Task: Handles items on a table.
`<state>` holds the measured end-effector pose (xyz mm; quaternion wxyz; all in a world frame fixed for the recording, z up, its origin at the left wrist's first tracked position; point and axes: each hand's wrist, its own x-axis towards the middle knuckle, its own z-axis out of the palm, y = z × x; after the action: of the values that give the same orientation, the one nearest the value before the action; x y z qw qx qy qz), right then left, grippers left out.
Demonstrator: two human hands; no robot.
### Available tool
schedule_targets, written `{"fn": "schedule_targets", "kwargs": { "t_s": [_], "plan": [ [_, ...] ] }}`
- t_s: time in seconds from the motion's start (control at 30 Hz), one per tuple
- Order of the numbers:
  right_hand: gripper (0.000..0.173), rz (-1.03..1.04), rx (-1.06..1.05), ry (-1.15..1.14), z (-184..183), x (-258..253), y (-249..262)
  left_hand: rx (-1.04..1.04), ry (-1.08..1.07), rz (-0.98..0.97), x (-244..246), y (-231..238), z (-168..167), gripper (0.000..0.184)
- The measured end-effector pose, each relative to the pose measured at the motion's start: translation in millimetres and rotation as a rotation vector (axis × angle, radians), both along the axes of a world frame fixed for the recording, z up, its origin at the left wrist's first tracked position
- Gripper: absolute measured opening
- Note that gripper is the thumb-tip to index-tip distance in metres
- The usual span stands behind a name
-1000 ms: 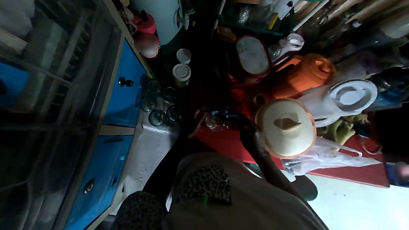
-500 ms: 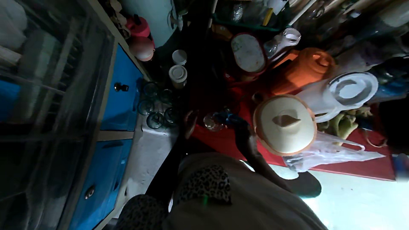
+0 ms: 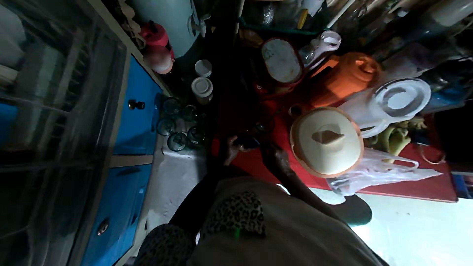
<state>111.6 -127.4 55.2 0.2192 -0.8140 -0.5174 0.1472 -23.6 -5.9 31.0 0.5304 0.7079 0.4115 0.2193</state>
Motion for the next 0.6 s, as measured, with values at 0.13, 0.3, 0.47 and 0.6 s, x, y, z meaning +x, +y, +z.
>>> {"fn": "schedule_targets", "kwargs": {
  "t_s": [0.13,0.3,0.47,0.6],
  "plan": [
    [0.027,0.008,-0.019,0.001,-3,9,-3,0.16,-0.085,0.093,-4,2,-19,0.011],
    [0.027,-0.019,-0.026,-0.019,-6,0,3,0.099,-0.143,0.091,2,-14,-14,0.01],
    [0.028,0.004,-0.03,0.025,5,16,-1,0.072,-0.093,0.094,-7,0,-19,0.015],
    [0.023,-0.047,0.19,-0.049,27,14,-10,-0.104,-0.134,0.065,-25,12,-15,0.042]
  ]
}}
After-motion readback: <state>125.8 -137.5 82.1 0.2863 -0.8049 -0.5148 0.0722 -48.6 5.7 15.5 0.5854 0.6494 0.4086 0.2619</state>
